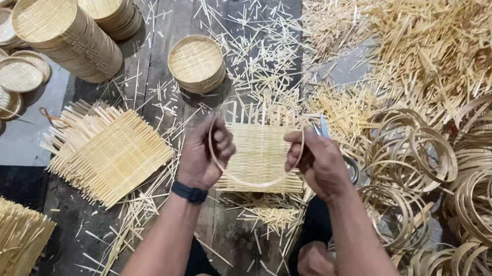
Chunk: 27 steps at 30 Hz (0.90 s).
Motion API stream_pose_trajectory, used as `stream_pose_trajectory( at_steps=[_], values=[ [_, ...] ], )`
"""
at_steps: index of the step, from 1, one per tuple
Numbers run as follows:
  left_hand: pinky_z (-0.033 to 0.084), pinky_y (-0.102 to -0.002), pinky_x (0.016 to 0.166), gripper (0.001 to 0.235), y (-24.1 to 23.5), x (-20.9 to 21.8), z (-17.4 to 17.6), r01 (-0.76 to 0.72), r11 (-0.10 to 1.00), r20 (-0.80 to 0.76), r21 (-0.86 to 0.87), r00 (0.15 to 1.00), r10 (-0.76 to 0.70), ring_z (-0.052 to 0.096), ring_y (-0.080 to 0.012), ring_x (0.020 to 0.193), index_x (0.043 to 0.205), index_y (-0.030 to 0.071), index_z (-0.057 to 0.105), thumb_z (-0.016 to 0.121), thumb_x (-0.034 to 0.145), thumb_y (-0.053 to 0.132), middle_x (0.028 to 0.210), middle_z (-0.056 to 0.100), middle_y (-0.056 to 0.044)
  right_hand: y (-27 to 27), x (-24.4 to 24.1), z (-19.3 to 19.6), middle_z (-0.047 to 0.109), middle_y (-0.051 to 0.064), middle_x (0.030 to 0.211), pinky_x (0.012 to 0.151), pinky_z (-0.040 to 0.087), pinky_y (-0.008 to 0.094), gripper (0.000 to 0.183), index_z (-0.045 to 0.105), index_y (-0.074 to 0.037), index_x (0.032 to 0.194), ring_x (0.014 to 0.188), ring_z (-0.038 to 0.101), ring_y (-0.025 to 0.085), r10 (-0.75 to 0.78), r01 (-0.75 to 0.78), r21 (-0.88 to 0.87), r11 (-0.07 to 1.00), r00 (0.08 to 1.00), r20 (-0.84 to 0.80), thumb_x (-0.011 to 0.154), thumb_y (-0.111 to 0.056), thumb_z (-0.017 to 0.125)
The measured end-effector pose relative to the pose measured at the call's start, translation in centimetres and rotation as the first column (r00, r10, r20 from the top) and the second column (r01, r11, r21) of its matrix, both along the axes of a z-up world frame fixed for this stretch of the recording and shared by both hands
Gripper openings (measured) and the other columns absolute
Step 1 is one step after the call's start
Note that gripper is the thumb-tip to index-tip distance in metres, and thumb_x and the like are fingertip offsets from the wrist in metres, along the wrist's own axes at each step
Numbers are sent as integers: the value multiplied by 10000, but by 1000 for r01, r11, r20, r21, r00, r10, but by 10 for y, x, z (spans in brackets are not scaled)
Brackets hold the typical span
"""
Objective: The person assembles small round bamboo baskets by placing a woven bamboo mat over a circular frame, securing it, and trimming excess bamboo strips with shears. The finished baskets are stacked nearby.
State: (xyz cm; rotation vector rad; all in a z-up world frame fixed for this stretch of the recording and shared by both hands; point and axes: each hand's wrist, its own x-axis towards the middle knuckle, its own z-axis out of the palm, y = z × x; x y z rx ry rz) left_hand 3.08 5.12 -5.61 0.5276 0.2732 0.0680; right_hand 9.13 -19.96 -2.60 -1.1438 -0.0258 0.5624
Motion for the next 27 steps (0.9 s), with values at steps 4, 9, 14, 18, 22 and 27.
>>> stream_pose_trajectory(
  at_steps=[4,9,14,18,22,27],
  values=[
    [332,-255,416,274,4,7,5,272,950,-182,154,953,-244,401,-106,470,807,57,606,687,984,250,572,484,22,-7,5,-14,457,-29,580,425,355,234,380,700,20,911,477,407,80,75,-76,56,996,997,14,1017,-338,627],
    [210,-230,345,321,-8,2,4,240,966,-381,94,905,-188,305,-65,384,660,163,534,707,921,232,504,435,53,-3,3,-27,404,-50,571,386,278,227,364,649,-15,803,454,348,68,95,-93,38,995,993,-74,1000,-321,641],
    [207,-215,324,393,-7,-2,4,241,967,-326,80,923,-203,298,-50,372,633,141,520,728,941,268,479,406,68,1,-1,-31,365,-62,574,384,250,216,408,604,-42,732,453,306,55,67,-62,54,997,994,-91,1005,-345,610],
    [269,-223,365,341,-8,-1,0,143,990,-323,-7,936,-137,354,-75,419,686,122,557,687,971,257,514,449,34,3,-2,-30,369,-39,579,382,264,236,434,517,-91,718,466,332,71,-2,27,162,986,988,-152,1025,-382,613],
    [237,-207,313,341,-6,2,-18,189,981,-342,-48,919,-194,314,-54,378,674,143,540,713,957,224,491,429,54,3,6,-38,387,-36,609,366,268,222,354,490,-122,790,467,335,58,-19,49,210,976,990,-142,1036,-330,638],
    [307,-225,362,246,5,7,-51,47,984,-195,-170,978,-80,377,-81,431,808,78,612,709,944,258,510,425,44,-3,15,-59,563,7,714,519,484,240,286,645,26,1069,595,558,98,6,-6,-27,1000,1000,-1,979,-244,671]
  ],
)
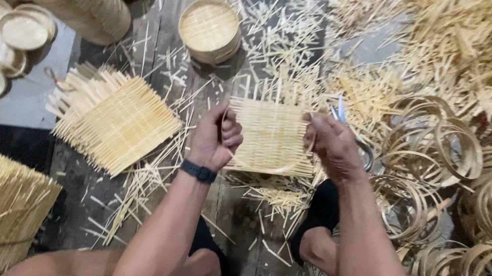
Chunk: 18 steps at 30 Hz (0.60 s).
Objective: The person assembles small round bamboo baskets by placing a woven bamboo mat over a circular frame, securing it, and trimming excess bamboo strips with shears. The finished baskets are stacked nearby.
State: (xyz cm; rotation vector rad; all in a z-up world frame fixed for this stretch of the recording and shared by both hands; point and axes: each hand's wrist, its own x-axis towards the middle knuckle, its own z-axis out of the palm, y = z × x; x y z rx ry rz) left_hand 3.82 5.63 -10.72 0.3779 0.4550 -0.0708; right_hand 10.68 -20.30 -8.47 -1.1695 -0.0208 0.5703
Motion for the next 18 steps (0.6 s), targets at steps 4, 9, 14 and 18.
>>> stream_pose_trajectory(
  at_steps=[4,9,14,18],
  values=[
    [331,-206,393,178,0,7,-40,-156,972,-74,174,983,171,395,-65,455,984,89,706,739,877,228,559,456,64,5,10,-28,708,51,802,572,563,252,252,704,26,1074,655,663,105,-73,130,-439,889,987,145,881,-115,781],
    [518,-276,560,167,-4,9,-117,74,509,-210,857,954,215,625,-117,626,990,80,736,764,865,186,783,700,-34,9,19,-86,744,102,787,614,559,313,214,783,5,994,655,690,162,-32,181,-761,623,978,207,841,-140,815],
    [575,-368,731,161,-4,16,-163,276,-210,-245,938,956,162,728,-269,771,930,101,837,806,796,185,875,778,-144,10,17,-134,769,126,832,734,584,340,291,792,-25,1034,734,729,198,97,312,-817,485,909,405,767,-136,825],
    [577,-341,743,195,-2,21,-176,307,-153,-278,939,943,185,742,-242,760,907,114,834,836,728,191,839,775,-121,7,16,-146,767,157,925,792,578,344,269,793,-35,1079,804,744,231,122,379,-780,499,860,496,822,-115,791]
  ],
)
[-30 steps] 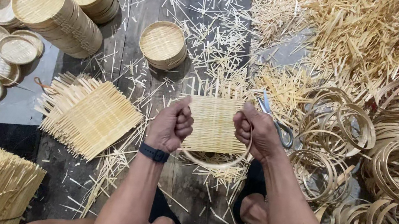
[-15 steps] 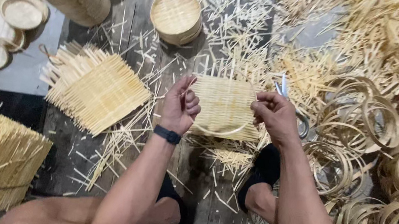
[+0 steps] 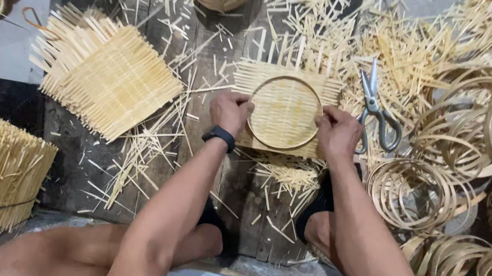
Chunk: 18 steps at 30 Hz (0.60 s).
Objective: The person assembles small round bamboo baskets by placing a woven bamboo mat over a circular frame, securing it, and trimming excess bamboo strips with shears. The finished baskets are stacked nearby.
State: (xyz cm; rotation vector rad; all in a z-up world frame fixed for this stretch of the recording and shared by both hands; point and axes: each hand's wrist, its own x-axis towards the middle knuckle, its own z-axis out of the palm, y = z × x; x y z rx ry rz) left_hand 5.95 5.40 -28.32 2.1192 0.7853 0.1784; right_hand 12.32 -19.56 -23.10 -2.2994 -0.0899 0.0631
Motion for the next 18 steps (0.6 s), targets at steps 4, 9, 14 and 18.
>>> stream_pose_trajectory(
  at_steps=[4,9,14,18],
  values=[
    [606,-302,727,228,8,-5,-13,-54,993,-35,-109,998,50,766,-172,747,927,108,827,846,703,146,846,799,-79,2,-2,6,766,170,944,790,571,356,259,791,-66,1109,822,741,252,22,-21,39,999,1000,-12,854,-114,790],
    [621,-280,722,286,15,-3,-15,-44,937,6,-345,999,49,752,-151,763,968,30,798,872,692,37,885,801,-79,7,-1,11,771,167,962,806,584,358,219,796,-101,1111,824,756,245,3,-2,43,999,1000,-18,902,-82,735],
    [622,-263,724,288,13,2,-6,-123,916,-133,-383,988,77,757,-135,757,991,49,809,859,707,48,880,805,-62,8,8,0,783,155,874,803,582,360,173,808,-83,1019,783,765,245,-85,88,16,996,984,-154,879,-85,706],
    [607,-297,685,265,17,5,-18,-127,937,-179,-324,981,71,738,-158,705,963,37,803,883,710,43,844,789,-94,6,9,-15,751,203,838,761,566,410,151,810,-48,954,760,743,290,-52,49,-33,998,995,-81,862,-162,772]
  ],
)
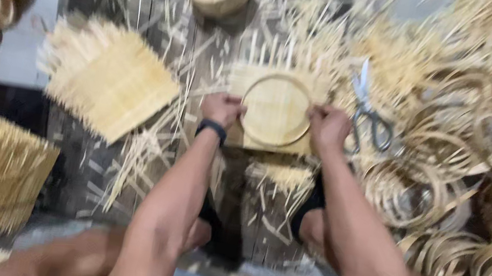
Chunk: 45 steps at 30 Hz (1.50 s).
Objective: The person assembles small round bamboo baskets by placing a woven bamboo mat over a circular frame, securing it, and trimming excess bamboo strips with shears. The finished baskets are stacked nearby.
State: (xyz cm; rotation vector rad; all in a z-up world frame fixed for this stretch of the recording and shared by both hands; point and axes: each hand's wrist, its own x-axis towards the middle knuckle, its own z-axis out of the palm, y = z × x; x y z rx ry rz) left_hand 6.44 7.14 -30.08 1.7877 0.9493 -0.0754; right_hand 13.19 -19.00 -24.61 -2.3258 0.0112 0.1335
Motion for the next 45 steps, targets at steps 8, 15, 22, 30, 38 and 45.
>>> stream_pose_trajectory(
  at_steps=[8,15,22,30,38,45],
  values=[
    [584,-299,767,276,18,-12,-32,49,978,102,-204,994,-29,751,-160,811,951,28,832,892,684,69,917,817,-88,2,-11,-2,777,151,885,773,584,383,224,821,-88,968,790,756,277,-72,72,43,996,997,-6,786,-217,804],
    [584,-284,780,307,22,5,-19,117,990,-35,-73,992,-120,756,-146,806,997,87,844,899,697,123,910,813,-44,-1,0,-7,779,159,847,756,591,357,232,815,-88,993,755,765,254,-61,65,57,996,995,-77,790,-199,808],
    [576,-283,730,219,13,1,-43,23,997,94,-72,995,-16,727,-127,754,956,55,823,876,778,171,851,804,-60,-12,19,-31,799,130,817,706,607,345,233,818,-94,1001,701,759,219,-16,37,89,995,972,-236,793,-198,827],
    [568,-273,742,246,30,3,-75,90,927,225,-363,974,-6,716,-111,774,975,10,815,878,769,130,875,802,-35,-23,53,-44,804,134,839,647,556,380,267,832,-62,990,679,684,216,153,-79,202,976,911,-382,759,-190,872],
    [571,-370,874,208,7,49,25,341,879,110,333,912,-395,727,-228,911,1036,138,811,786,860,246,1013,790,-90,25,-52,-18,657,147,593,592,498,414,478,727,-23,672,532,610,268,-25,10,-106,994,989,-143,943,-415,765],
    [477,-443,952,218,-29,68,31,356,717,465,599,574,-674,634,-351,1054,1058,102,798,701,940,257,1142,724,-147,64,-113,-79,620,53,613,418,397,298,265,662,-37,774,484,533,161,-105,708,410,575,561,-821,926,-239,740]
  ],
)
